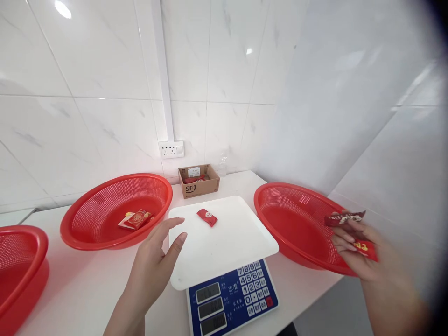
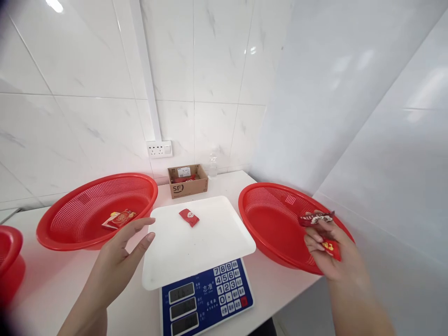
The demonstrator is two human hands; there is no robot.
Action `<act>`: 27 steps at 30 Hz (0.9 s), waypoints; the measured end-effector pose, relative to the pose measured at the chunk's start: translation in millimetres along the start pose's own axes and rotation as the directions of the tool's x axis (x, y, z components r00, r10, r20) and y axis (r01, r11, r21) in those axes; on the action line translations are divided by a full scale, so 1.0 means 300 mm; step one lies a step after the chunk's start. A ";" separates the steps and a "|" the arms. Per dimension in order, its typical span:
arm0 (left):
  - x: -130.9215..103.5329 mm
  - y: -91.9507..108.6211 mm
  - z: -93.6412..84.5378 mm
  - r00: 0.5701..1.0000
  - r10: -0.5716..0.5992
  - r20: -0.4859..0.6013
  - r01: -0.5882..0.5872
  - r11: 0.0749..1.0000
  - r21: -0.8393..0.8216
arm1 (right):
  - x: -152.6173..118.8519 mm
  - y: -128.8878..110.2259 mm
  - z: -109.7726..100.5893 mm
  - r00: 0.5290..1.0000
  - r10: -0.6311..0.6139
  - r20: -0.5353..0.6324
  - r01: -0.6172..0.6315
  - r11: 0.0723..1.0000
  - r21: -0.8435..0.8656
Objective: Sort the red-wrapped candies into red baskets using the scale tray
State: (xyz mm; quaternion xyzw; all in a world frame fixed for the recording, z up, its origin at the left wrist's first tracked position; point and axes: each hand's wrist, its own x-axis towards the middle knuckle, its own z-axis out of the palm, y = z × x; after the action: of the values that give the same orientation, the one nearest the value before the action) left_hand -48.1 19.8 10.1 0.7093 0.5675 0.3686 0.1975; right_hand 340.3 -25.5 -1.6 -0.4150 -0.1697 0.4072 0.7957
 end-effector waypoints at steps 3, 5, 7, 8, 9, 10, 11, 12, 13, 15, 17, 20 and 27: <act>-0.002 -0.001 -0.003 1.000 0.013 -0.014 -0.013 1.000 -0.006 | -0.012 0.005 0.020 1.000 0.007 -0.015 -0.005 0.994 0.112; -0.002 -0.001 -0.005 1.000 0.014 -0.019 -0.015 1.000 -0.012 | -0.015 0.018 0.024 1.000 0.004 -0.003 -0.004 0.994 0.113; -0.002 -0.001 -0.007 1.000 0.011 -0.023 -0.011 1.000 -0.016 | -0.018 0.033 0.028 1.000 0.009 0.006 -0.009 0.995 0.102; -0.002 -0.001 -0.008 1.000 0.011 -0.027 -0.011 1.000 -0.018 | -0.021 0.039 0.030 1.000 0.007 0.001 -0.007 0.995 0.100; -0.002 -0.002 -0.008 0.999 0.012 -0.031 -0.013 1.000 -0.020 | -0.025 0.045 0.034 1.000 0.000 -0.004 0.000 0.995 0.101; -0.001 -0.003 -0.009 0.999 0.014 -0.037 -0.015 1.000 -0.023 | -0.029 0.050 0.038 1.000 -0.009 -0.009 0.010 0.995 0.101; -0.001 -0.003 -0.009 0.999 0.017 -0.041 -0.018 1.000 -0.025 | -0.034 0.052 0.042 1.000 -0.023 -0.012 0.024 0.995 0.101; -0.001 -0.004 -0.010 0.999 0.018 -0.043 -0.019 1.000 -0.025 | -0.038 0.054 0.045 0.999 -0.038 -0.017 0.039 0.994 0.103; -0.001 -0.004 -0.010 0.999 0.017 -0.044 -0.018 1.000 -0.025 | -0.043 0.054 0.048 0.998 -0.052 -0.022 0.054 0.993 0.106; -0.001 -0.004 -0.011 0.999 0.008 -0.041 -0.009 1.000 -0.024 | -0.050 0.050 0.049 0.997 -0.068 -0.033 0.071 0.990 0.121; -0.002 -0.004 -0.011 0.999 0.003 -0.036 -0.003 1.000 -0.024 | -0.053 0.045 0.043 0.997 -0.066 -0.037 0.070 0.986 0.148; -0.003 -0.003 -0.011 0.999 0.006 -0.036 -0.007 1.000 -0.026 | -0.049 0.038 0.027 0.999 -0.048 -0.015 0.049 0.983 0.178; -0.007 -0.002 -0.009 0.999 0.028 -0.034 -0.029 0.999 -0.018 | -0.035 0.041 -0.003 0.999 -0.043 0.026 0.036 0.977 0.211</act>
State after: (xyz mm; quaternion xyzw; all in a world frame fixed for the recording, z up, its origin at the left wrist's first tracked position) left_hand -50.7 17.5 10.8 0.7091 0.5571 0.3885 0.1893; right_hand 328.1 -30.2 -11.3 -0.3189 -0.1461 0.4132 0.8404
